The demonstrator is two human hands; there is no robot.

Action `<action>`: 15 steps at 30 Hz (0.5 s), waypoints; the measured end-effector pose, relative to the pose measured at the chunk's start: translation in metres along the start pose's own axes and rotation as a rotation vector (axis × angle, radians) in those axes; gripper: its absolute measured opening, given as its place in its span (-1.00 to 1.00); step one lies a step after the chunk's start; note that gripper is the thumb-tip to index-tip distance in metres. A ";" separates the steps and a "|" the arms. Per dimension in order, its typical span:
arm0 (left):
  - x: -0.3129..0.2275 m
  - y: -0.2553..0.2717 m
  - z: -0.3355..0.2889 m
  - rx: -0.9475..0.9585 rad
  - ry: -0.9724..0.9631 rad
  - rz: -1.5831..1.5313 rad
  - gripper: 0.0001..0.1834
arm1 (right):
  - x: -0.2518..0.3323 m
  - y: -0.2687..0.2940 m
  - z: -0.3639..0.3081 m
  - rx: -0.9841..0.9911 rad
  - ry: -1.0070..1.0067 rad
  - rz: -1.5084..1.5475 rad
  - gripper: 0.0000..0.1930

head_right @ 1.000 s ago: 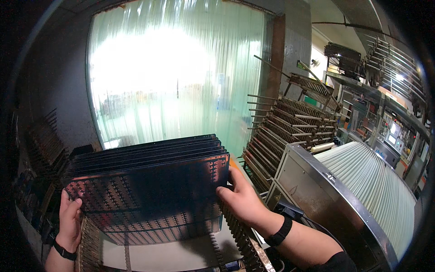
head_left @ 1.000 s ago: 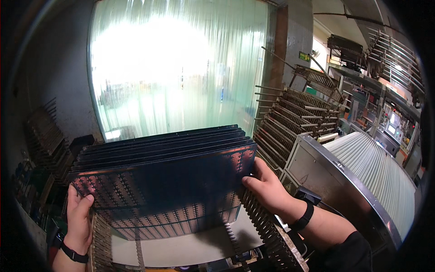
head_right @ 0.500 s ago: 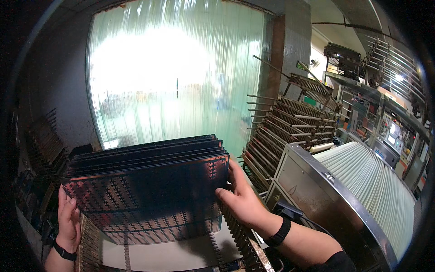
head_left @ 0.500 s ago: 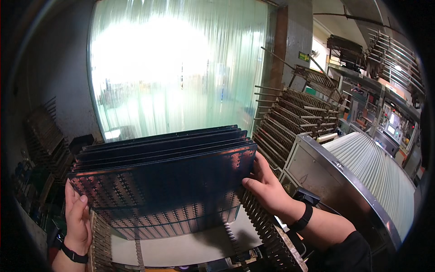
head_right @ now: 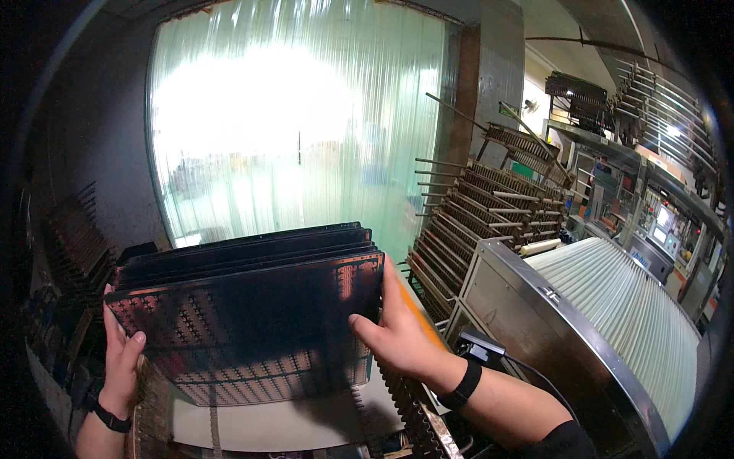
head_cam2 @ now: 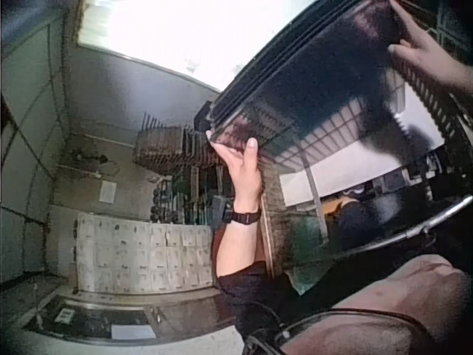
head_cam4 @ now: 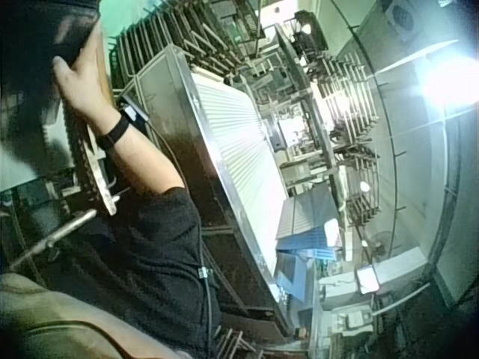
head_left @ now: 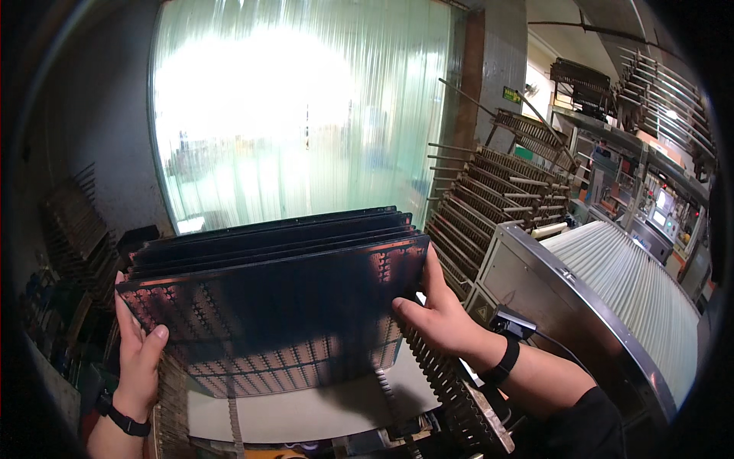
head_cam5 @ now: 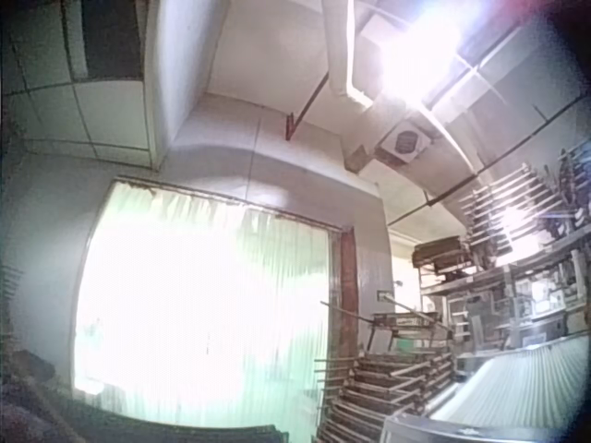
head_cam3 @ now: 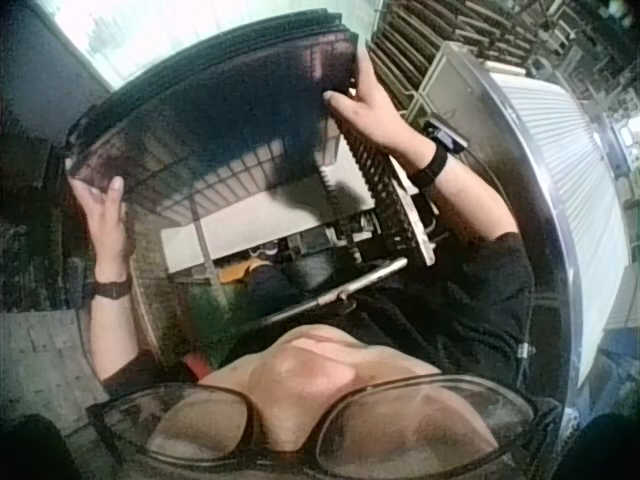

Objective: Sorting large patterned sheets into a vertical storage rack.

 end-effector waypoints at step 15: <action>-0.100 0.039 0.067 -0.245 -0.105 0.593 -0.01 | 0.090 0.047 0.089 0.019 0.101 0.188 -0.26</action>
Point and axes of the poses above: each hand's wrist, its own z-axis towards the middle knuckle, its own y-axis out of the back of the hand, x = y × z, the point moved 9 cm from there along z, towards the middle knuckle, and after that the axes turned 3 degrees about x, right-handed, at the moved point
